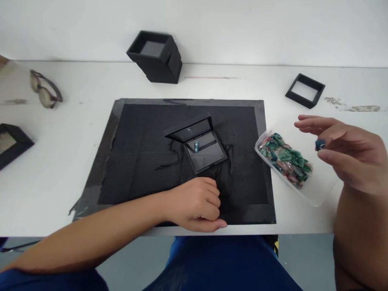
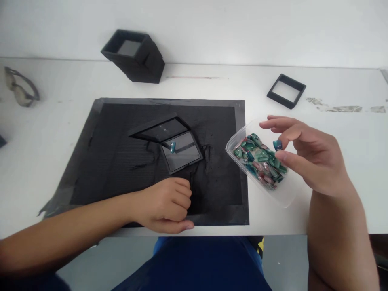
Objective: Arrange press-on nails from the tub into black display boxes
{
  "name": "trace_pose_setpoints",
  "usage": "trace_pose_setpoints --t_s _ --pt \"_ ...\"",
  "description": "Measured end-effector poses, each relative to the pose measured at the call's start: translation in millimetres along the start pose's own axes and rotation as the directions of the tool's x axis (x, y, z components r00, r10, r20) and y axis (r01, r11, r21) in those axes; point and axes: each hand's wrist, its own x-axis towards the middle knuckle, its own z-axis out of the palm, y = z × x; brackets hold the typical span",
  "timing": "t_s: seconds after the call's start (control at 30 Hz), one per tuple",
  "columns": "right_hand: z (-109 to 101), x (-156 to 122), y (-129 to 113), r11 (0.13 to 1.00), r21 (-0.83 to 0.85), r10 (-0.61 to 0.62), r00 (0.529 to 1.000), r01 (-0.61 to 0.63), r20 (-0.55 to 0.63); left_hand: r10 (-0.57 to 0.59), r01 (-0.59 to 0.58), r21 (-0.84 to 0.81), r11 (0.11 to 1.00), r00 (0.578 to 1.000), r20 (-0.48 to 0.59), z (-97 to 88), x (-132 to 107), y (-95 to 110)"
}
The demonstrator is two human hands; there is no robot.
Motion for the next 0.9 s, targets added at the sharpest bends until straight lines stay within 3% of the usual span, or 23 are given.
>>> trace_pose_setpoints --t_s 0.3,0.47,0.9 --pt "0.1 2.7 6.2 0.970 0.237 0.089 0.988 -0.056 -0.128 -0.004 0.004 0.002 1.000 1.000 0.001 -0.7 0.7 0.5" --pt "-3.4 4.5 7.6 0.960 0.276 0.103 0.977 -0.049 -0.187 0.007 -0.007 -0.015 1.000 1.000 -0.014 -0.1 1.2 0.1" --pt "-6.8 2.4 6.8 0.924 0.367 0.172 0.975 -0.110 -0.140 -0.006 0.006 -0.011 1.000 1.000 0.015 -0.7 1.2 0.1"
